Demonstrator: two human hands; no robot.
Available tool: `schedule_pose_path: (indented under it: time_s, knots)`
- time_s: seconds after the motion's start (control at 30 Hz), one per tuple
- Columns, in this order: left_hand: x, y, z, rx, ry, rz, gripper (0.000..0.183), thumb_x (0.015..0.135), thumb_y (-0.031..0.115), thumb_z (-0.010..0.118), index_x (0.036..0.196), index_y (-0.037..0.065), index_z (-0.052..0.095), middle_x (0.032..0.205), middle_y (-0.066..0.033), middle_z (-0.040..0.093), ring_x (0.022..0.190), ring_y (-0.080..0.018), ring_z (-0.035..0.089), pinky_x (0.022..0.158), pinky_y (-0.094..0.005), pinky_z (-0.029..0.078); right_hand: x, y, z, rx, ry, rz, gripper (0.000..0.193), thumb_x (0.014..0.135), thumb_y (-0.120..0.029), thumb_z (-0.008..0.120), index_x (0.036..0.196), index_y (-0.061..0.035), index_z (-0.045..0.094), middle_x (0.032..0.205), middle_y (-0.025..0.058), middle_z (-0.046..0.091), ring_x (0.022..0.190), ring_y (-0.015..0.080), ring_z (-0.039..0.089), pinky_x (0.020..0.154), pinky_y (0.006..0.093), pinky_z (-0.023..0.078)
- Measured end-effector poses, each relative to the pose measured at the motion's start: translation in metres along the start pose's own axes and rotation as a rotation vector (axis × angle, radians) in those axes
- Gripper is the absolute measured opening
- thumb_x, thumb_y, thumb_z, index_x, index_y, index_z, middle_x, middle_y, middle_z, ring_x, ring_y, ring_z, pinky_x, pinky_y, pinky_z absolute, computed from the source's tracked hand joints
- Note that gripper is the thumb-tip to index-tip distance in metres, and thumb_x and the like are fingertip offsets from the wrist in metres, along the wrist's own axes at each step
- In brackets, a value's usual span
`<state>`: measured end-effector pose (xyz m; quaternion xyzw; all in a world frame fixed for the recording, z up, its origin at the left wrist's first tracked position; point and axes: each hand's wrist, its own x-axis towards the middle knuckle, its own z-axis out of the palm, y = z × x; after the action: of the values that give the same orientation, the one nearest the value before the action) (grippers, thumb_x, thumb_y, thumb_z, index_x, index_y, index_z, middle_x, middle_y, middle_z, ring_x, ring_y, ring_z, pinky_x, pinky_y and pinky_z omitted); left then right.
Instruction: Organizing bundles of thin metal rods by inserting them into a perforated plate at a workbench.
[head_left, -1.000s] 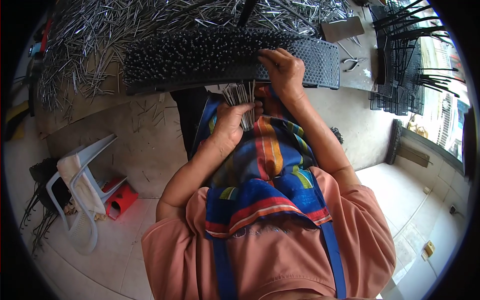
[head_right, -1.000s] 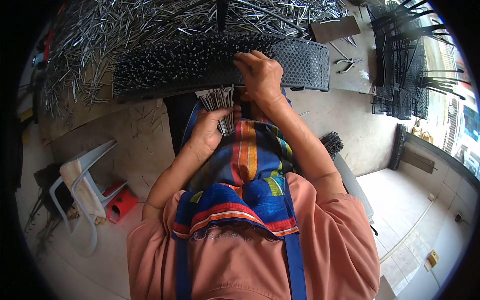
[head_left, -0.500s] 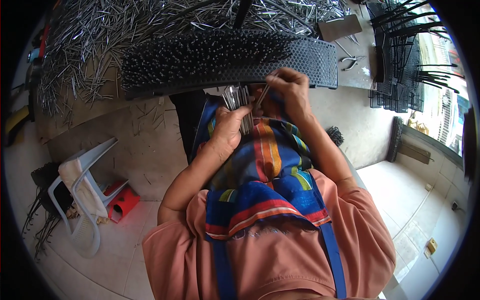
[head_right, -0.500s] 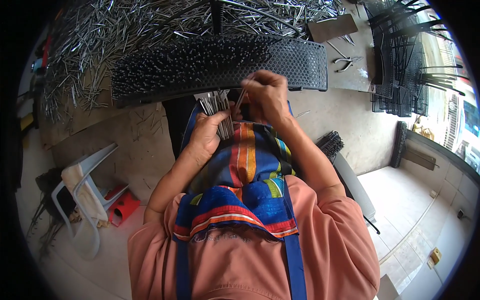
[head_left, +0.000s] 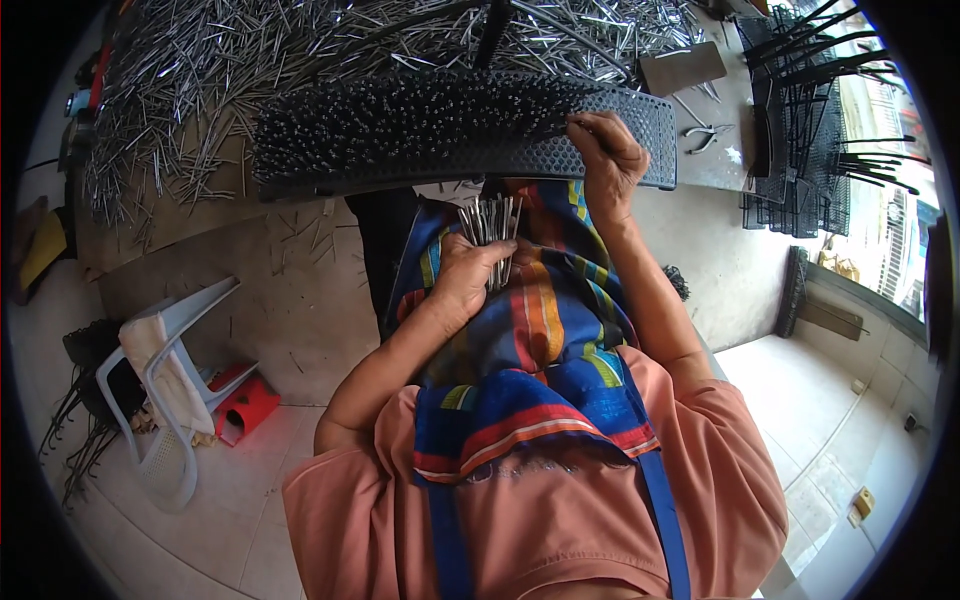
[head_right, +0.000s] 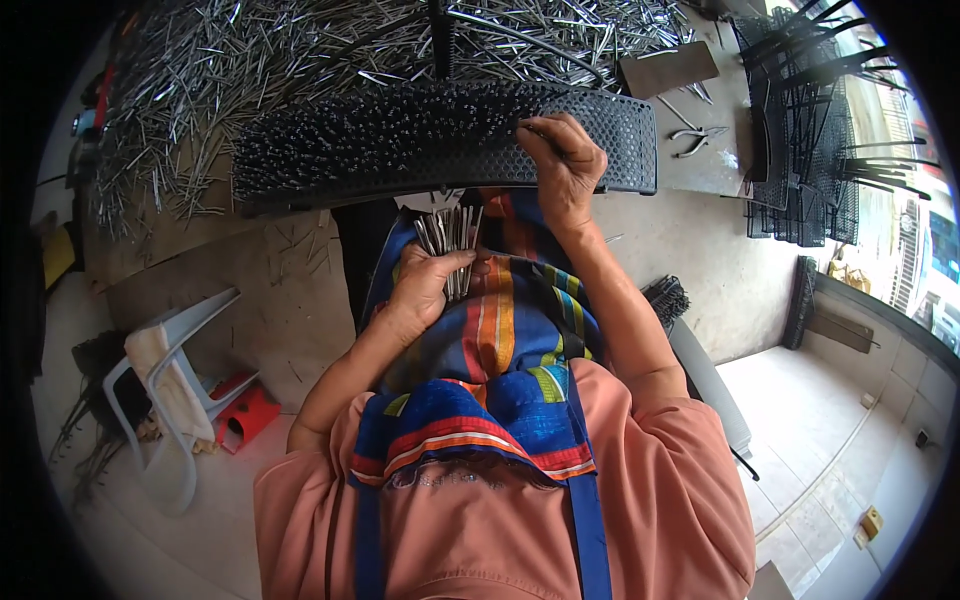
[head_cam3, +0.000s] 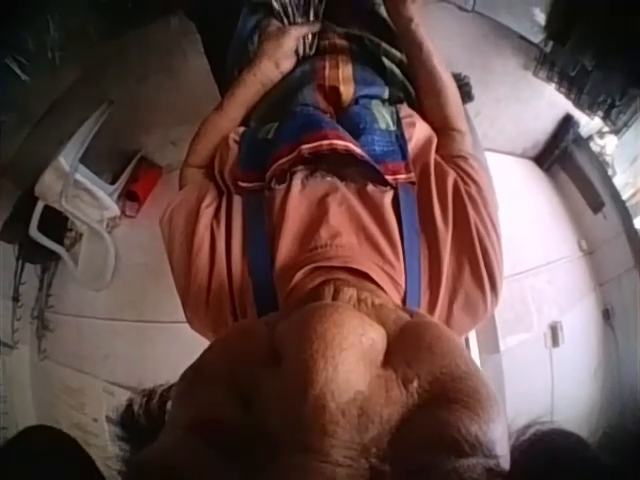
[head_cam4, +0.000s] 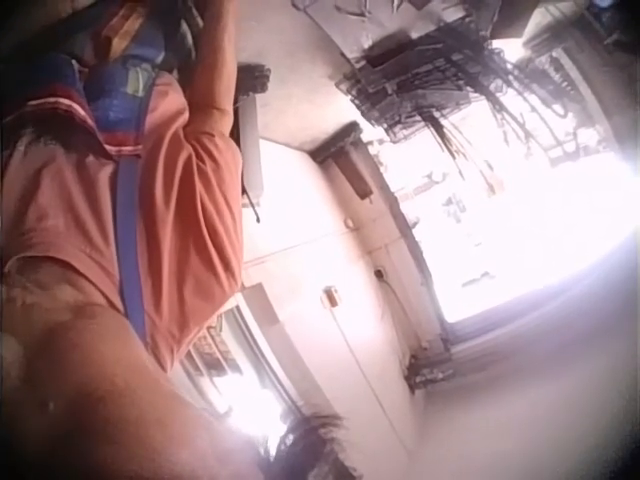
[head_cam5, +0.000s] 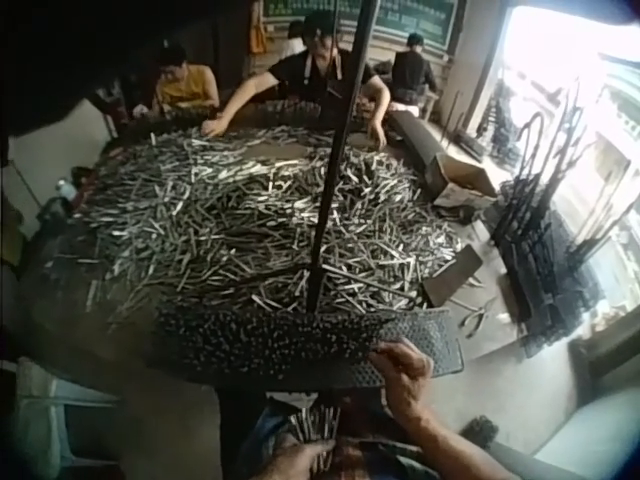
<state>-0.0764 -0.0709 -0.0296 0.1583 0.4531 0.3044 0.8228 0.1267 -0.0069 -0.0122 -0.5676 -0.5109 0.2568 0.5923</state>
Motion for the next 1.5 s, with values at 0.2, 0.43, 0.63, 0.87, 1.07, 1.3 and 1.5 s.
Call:
schedule_pose_path:
  time_s: [0.2, 0.43, 0.63, 0.87, 1.07, 1.3, 1.5]
  knots:
    - [0.004, 0.004, 0.006, -0.089, 0.021, 0.030, 0.026, 0.081, -0.009, 0.061, 0.106, -0.002, 0.064, 0.093, -0.0156, 0.071, 0.078, -0.0240, 0.072, 0.070, -0.0340, 0.060, 0.000, -0.003, 0.002, -0.069, 0.070, 0.019, 0.008, 0.081, 0.004, 0.068, 0.088, 0.0033, 0.071, 0.083, 0.0043, 0.066, 0.078, 0.0084, 0.059, 0.070, 0.0208, 0.046]
    - [0.002, 0.006, 0.008, -0.102, -0.028, -0.012, 0.028, 0.081, -0.010, 0.059, 0.108, -0.006, 0.065, 0.096, -0.0181, 0.071, 0.081, -0.0267, 0.072, 0.076, -0.0348, 0.059, -0.003, 0.000, -0.003, -0.028, 0.094, 0.037, 0.009, 0.081, 0.005, 0.067, 0.089, 0.0028, 0.072, 0.083, 0.0034, 0.066, 0.078, 0.0081, 0.058, 0.070, 0.0209, 0.044]
    - [0.006, 0.001, 0.006, -0.118, 0.015, 0.031, 0.028, 0.081, -0.011, 0.059, 0.108, -0.006, 0.065, 0.096, -0.0176, 0.072, 0.083, -0.0264, 0.071, 0.077, -0.0345, 0.060, -0.012, -0.011, -0.004, -0.094, -0.010, -0.013, 0.012, 0.081, 0.008, 0.066, 0.091, 0.0031, 0.072, 0.086, 0.0044, 0.066, 0.079, 0.0087, 0.058, 0.069, 0.0215, 0.044]
    - [0.009, -0.004, 0.000, -0.088, -0.001, -0.052, 0.027, 0.081, -0.011, 0.061, 0.107, -0.005, 0.066, 0.096, -0.0163, 0.072, 0.086, -0.0250, 0.071, 0.081, -0.0345, 0.059, -0.022, -0.012, -0.006, -0.153, -0.062, -0.077, 0.017, 0.077, 0.008, 0.069, 0.092, 0.0008, 0.071, 0.089, 0.0080, 0.067, 0.079, 0.0121, 0.061, 0.067, 0.0223, 0.046]
    - [0.009, 0.000, 0.006, -0.142, -0.017, -0.019, 0.027, 0.081, -0.009, 0.062, 0.107, -0.003, 0.065, 0.096, -0.0143, 0.072, 0.085, -0.0238, 0.071, 0.080, -0.0344, 0.059, -0.027, -0.007, -0.012, -0.435, -0.243, -0.406, 0.016, 0.073, -0.005, 0.073, 0.088, -0.0025, 0.071, 0.089, 0.0084, 0.067, 0.075, 0.0198, 0.065, 0.064, 0.0289, 0.048]
    - [0.010, -0.008, 0.006, -0.072, -0.009, 0.030, 0.027, 0.081, -0.009, 0.063, 0.106, 0.000, 0.067, 0.093, -0.0118, 0.072, 0.079, -0.0218, 0.071, 0.070, -0.0324, 0.059, -0.044, -0.005, -0.009, -0.591, -0.408, -0.640, 0.032, 0.065, -0.019, 0.065, 0.095, -0.0090, 0.069, 0.096, 0.0038, 0.066, 0.070, 0.0177, 0.062, 0.060, 0.0333, 0.042]
    - [0.008, -0.003, 0.007, -0.002, -0.021, -0.005, 0.024, 0.082, -0.009, 0.062, 0.105, -0.002, 0.066, 0.096, -0.0133, 0.072, 0.081, -0.0227, 0.071, 0.074, -0.0344, 0.060, -0.030, -0.003, -0.005, -0.579, -0.315, -0.606, 0.026, 0.067, -0.016, 0.068, 0.093, -0.0089, 0.070, 0.094, 0.0028, 0.066, 0.071, 0.0183, 0.063, 0.059, 0.0327, 0.042]
